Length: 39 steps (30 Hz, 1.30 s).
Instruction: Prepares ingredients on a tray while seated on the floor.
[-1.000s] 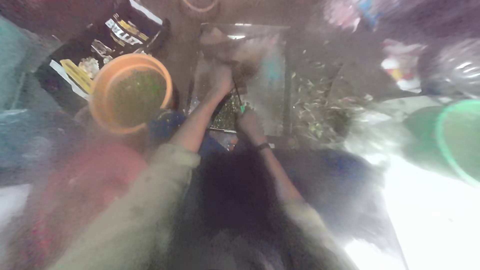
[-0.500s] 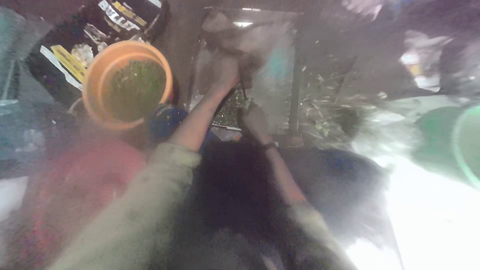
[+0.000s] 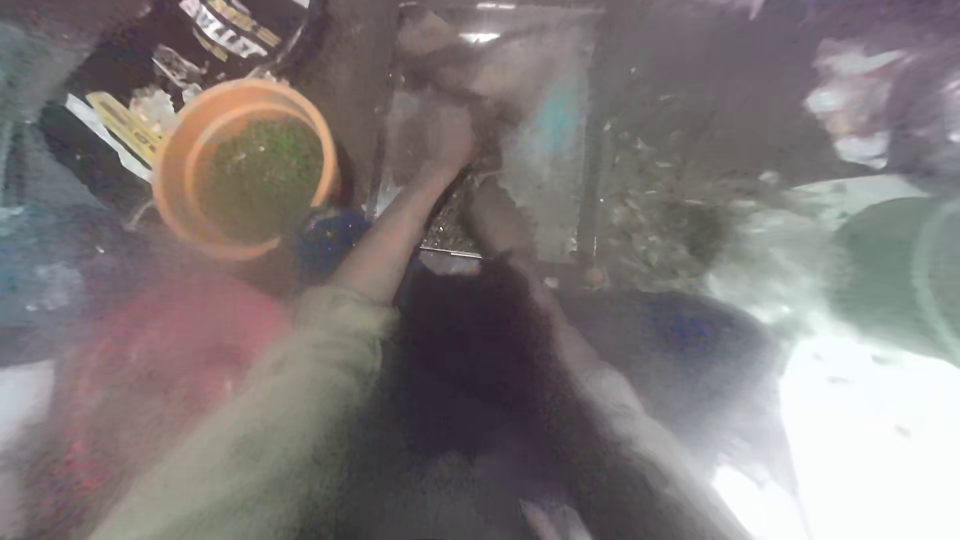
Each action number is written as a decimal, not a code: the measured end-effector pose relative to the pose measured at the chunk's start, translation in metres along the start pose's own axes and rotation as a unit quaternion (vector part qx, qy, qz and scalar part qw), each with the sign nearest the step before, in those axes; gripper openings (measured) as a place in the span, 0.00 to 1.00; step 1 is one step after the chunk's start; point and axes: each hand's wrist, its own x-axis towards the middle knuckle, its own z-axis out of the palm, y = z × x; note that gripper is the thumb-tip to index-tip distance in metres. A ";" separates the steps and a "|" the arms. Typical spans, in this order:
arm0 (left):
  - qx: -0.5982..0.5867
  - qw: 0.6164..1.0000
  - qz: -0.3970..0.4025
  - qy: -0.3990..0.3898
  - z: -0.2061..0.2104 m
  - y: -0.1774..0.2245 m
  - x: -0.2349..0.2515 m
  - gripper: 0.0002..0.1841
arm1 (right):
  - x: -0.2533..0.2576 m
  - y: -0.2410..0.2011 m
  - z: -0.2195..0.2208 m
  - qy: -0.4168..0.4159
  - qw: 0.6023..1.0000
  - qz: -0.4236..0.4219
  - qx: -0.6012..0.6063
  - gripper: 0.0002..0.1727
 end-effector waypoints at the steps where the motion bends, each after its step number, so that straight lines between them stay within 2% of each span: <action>1: -0.002 1.000 -0.002 0.006 -0.001 0.000 0.000 0.19 | 0.004 0.002 0.001 0.027 0.999 -0.028 0.005 0.24; 3: -0.002 0.999 0.011 0.033 0.005 -0.006 0.001 0.17 | 0.002 0.003 -0.004 0.057 0.997 -0.046 0.010 0.22; 4: -0.003 0.999 0.016 0.043 0.007 -0.009 0.003 0.15 | -0.008 -0.001 -0.017 0.030 0.999 -0.039 0.024 0.23; 5: -0.013 0.999 0.016 0.040 0.007 -0.010 0.003 0.14 | -0.020 -0.006 -0.037 -0.046 0.998 -0.017 0.047 0.24; 8: -0.024 0.999 0.007 0.033 0.008 -0.012 0.005 0.12 | -0.001 0.006 -0.011 0.016 0.998 -0.030 0.059 0.26; 11: -0.037 0.999 0.008 0.030 0.007 -0.011 0.003 0.15 | -0.009 0.006 -0.011 -0.025 0.997 0.037 0.068 0.32; 13: -0.038 0.998 0.014 0.037 0.007 -0.012 0.007 0.13 | -0.009 0.007 -0.006 -0.019 0.996 0.041 0.075 0.32; 17: -0.026 0.999 0.018 0.037 0.007 -0.011 0.008 0.12 | 0.009 0.014 0.009 0.025 0.996 -0.080 -0.012 0.23; 18: -0.028 0.999 0.012 0.030 0.004 -0.009 0.005 0.13 | 0.012 0.012 0.007 0.027 0.996 -0.085 -0.024 0.23; 23: -0.036 0.999 0.005 0.011 0.000 -0.012 0.001 0.17 | 0.022 -0.015 -0.011 0.026 1.000 -0.014 -0.006 0.24; 26: -0.057 0.998 0.011 0.028 0.002 -0.012 0.001 0.14 | 0.014 -0.010 -0.016 0.011 0.999 0.002 0.033 0.25; 29: -0.054 0.997 0.016 0.052 0.010 -0.015 0.000 0.18 | -0.001 0.005 -0.003 0.018 0.991 0.028 0.133 0.30; 34: -0.037 0.996 0.031 0.079 0.017 -0.016 0.010 0.17 | -0.016 0.011 0.003 0.008 0.987 0.044 0.153 0.31; 39: -0.091 0.996 -0.005 0.025 -0.008 -0.019 -0.011 0.22 | -0.053 0.013 -0.007 0.021 0.976 0.031 0.214 0.31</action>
